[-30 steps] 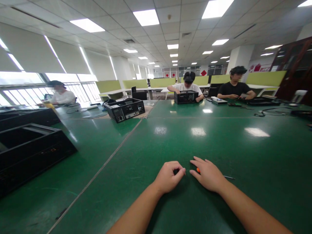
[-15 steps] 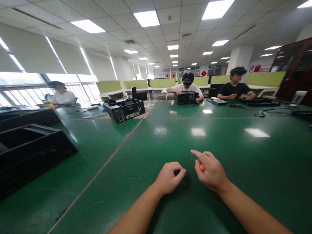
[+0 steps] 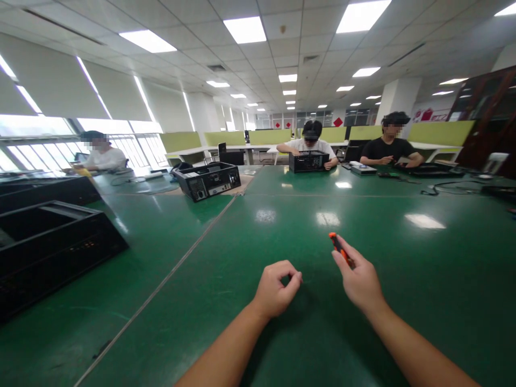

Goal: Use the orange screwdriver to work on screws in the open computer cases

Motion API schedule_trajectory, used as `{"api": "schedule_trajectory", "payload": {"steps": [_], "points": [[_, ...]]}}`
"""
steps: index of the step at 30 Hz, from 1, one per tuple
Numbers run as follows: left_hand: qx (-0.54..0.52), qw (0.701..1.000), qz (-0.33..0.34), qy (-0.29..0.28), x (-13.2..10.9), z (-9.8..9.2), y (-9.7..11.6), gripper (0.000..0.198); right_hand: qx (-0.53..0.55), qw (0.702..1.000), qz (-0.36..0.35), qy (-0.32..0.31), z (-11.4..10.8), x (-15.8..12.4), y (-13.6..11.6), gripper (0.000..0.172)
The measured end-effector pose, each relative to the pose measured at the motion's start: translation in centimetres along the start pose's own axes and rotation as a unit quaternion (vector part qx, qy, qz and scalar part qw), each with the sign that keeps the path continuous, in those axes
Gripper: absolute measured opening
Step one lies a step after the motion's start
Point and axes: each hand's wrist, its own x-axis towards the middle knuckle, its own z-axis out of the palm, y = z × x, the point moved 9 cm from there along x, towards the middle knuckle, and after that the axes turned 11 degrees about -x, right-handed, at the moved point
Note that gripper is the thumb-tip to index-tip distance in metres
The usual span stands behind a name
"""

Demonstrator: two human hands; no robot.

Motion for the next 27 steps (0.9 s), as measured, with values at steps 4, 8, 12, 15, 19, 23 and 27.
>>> {"api": "schedule_trajectory", "payload": {"steps": [4,8,12,15,19,23,27], "points": [[0.001,1.000,-0.002,-0.004,0.0,0.1,-0.1,0.026,0.013,0.997,-0.028,-0.071,2.2,-0.1,0.0,0.034],[0.002,1.000,-0.003,-0.014,0.0,0.4,-0.2,0.026,-0.006,0.993,-0.049,-0.110,3.1,-0.7,-0.5,0.025],[0.005,1.000,-0.005,-0.018,-0.1,0.5,-0.4,0.027,-0.034,0.984,-0.064,-0.163,3.8,-1.2,-1.0,0.013],[0.004,1.000,-0.005,-0.022,-0.1,0.6,-0.4,0.027,-0.045,0.984,-0.065,-0.158,3.5,-1.1,-1.1,0.018],[0.007,1.000,-0.004,-0.022,0.0,0.7,-0.4,0.027,-0.050,0.979,-0.074,-0.183,3.9,-1.3,-1.2,0.013],[0.010,1.000,-0.004,-0.024,0.0,0.8,-0.4,0.028,-0.050,0.979,-0.082,-0.179,3.9,-1.5,-1.6,0.017],[0.011,1.000,-0.005,-0.026,0.0,0.8,-0.5,0.028,-0.056,0.969,-0.109,-0.215,4.5,-2.1,-2.1,0.007]]}}
